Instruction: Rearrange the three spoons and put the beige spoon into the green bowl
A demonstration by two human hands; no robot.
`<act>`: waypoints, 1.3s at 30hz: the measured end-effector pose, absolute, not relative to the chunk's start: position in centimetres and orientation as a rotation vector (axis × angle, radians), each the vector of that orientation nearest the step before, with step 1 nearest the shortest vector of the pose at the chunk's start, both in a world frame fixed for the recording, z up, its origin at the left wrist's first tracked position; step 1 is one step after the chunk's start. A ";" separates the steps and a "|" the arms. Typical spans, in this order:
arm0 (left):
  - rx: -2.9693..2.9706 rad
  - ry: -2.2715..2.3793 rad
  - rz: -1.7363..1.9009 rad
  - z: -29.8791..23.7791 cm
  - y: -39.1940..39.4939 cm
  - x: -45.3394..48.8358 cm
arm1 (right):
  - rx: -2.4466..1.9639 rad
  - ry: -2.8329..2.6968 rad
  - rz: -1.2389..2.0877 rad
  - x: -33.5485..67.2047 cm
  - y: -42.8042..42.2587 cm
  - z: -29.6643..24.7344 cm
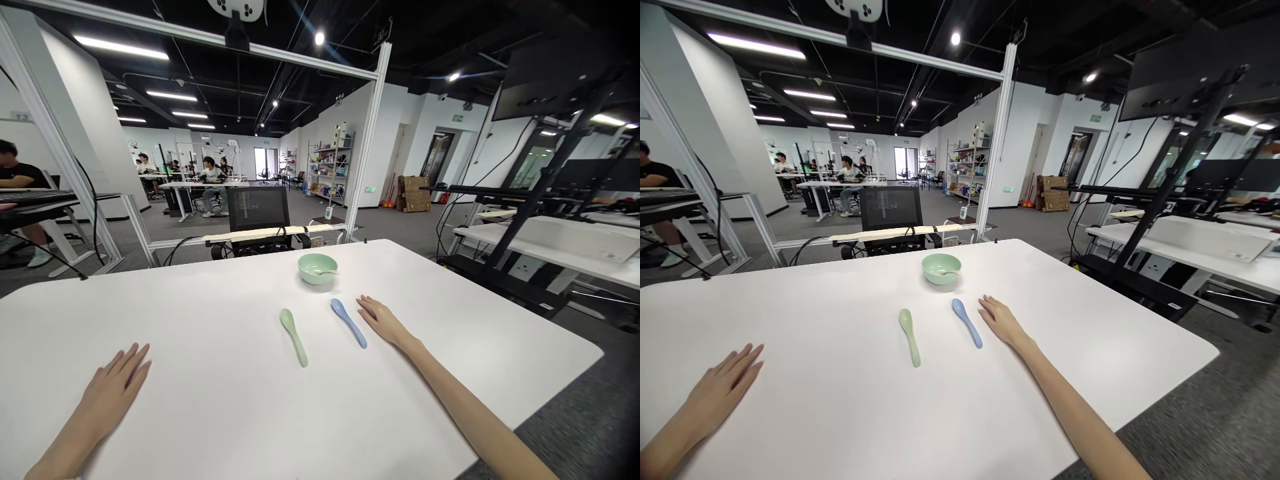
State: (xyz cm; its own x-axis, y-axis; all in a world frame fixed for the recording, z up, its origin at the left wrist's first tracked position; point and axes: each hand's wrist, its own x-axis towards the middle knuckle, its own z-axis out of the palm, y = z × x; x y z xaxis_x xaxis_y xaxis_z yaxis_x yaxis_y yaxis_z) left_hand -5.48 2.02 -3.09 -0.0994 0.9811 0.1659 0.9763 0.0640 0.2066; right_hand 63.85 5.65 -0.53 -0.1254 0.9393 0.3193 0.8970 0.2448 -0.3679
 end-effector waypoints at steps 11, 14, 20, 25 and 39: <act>2.087 2.292 0.458 -3.3 2.0 -5.5 | -1.665 -1.967 0.160 63.9 5.9 0.0; 2.067 2.292 0.435 -3.0 1.8 -5.1 | -1.634 -1.918 0.107 63.2 7.3 2.2; 2.074 2.290 0.431 -2.5 1.6 -4.8 | -1.617 -2.016 0.012 58.3 12.7 9.9; 2.099 2.304 0.462 -2.5 1.5 -4.7 | -1.868 -2.110 0.087 54.7 17.3 12.9; 2.101 2.311 0.450 -1.9 1.2 -4.2 | -1.763 -1.908 0.042 55.9 15.9 13.5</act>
